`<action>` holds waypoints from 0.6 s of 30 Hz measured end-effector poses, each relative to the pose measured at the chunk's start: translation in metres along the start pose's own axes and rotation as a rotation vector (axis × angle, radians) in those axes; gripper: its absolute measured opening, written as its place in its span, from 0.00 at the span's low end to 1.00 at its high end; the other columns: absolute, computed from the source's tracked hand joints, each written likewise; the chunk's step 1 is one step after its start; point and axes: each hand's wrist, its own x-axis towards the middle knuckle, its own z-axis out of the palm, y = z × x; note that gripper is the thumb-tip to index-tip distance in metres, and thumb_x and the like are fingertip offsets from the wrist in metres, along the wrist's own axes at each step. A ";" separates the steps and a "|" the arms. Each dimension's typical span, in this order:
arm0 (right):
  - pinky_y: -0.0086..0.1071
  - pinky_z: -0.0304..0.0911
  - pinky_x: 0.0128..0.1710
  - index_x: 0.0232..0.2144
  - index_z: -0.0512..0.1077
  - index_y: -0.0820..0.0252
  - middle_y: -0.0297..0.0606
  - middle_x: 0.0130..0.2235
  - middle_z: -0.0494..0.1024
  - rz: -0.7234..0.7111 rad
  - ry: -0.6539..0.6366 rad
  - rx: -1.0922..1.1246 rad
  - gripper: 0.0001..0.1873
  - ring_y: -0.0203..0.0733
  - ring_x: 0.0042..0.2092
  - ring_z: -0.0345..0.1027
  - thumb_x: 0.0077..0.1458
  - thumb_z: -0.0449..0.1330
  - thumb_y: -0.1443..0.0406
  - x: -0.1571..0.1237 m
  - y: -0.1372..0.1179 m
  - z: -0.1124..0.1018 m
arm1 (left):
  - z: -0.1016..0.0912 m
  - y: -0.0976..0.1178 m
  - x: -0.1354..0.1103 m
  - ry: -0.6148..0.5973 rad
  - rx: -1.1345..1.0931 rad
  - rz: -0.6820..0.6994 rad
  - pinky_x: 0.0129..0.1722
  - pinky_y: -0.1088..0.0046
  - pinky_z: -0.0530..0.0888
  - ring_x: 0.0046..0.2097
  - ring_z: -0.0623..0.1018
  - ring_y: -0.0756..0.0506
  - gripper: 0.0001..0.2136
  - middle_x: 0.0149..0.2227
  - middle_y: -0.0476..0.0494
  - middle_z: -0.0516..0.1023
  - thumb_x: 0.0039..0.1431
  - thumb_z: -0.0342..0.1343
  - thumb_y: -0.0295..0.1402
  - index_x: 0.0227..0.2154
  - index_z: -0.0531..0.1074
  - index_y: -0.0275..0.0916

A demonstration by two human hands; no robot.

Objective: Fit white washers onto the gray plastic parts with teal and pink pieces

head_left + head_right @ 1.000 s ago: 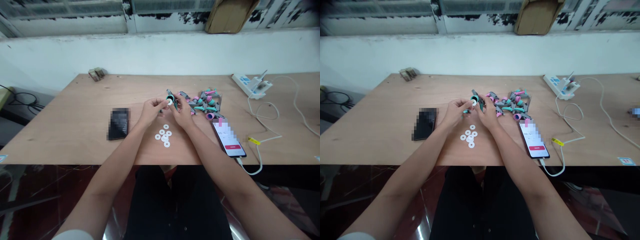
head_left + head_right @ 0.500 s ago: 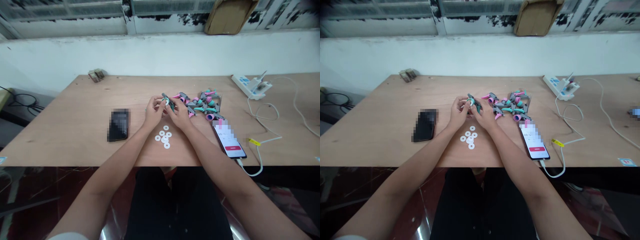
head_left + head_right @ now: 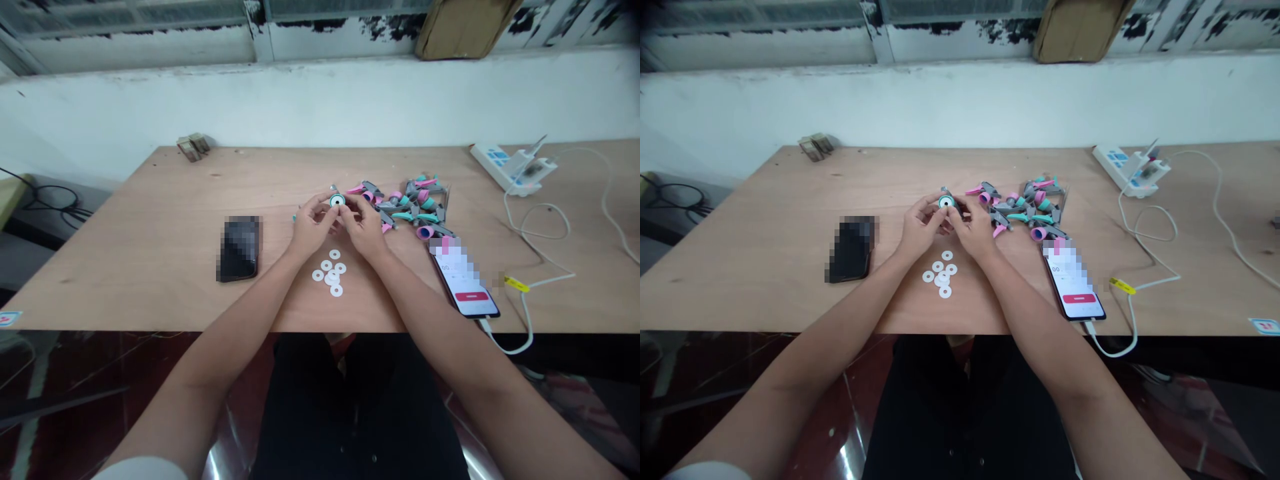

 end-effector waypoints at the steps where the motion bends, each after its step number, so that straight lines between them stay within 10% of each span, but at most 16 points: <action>1: 0.44 0.78 0.55 0.55 0.76 0.54 0.46 0.55 0.84 0.001 0.009 -0.002 0.28 0.49 0.55 0.79 0.71 0.54 0.41 0.000 0.000 0.000 | 0.000 0.001 0.000 -0.006 -0.001 -0.011 0.31 0.77 0.82 0.31 0.84 0.50 0.21 0.38 0.47 0.84 0.67 0.67 0.42 0.59 0.75 0.42; 18: 0.46 0.78 0.52 0.53 0.80 0.52 0.45 0.53 0.84 -0.067 0.054 0.074 0.27 0.51 0.54 0.79 0.66 0.62 0.41 0.001 0.008 0.004 | -0.002 -0.011 0.003 0.056 0.019 0.069 0.27 0.77 0.81 0.30 0.84 0.49 0.17 0.34 0.48 0.84 0.69 0.63 0.46 0.54 0.77 0.43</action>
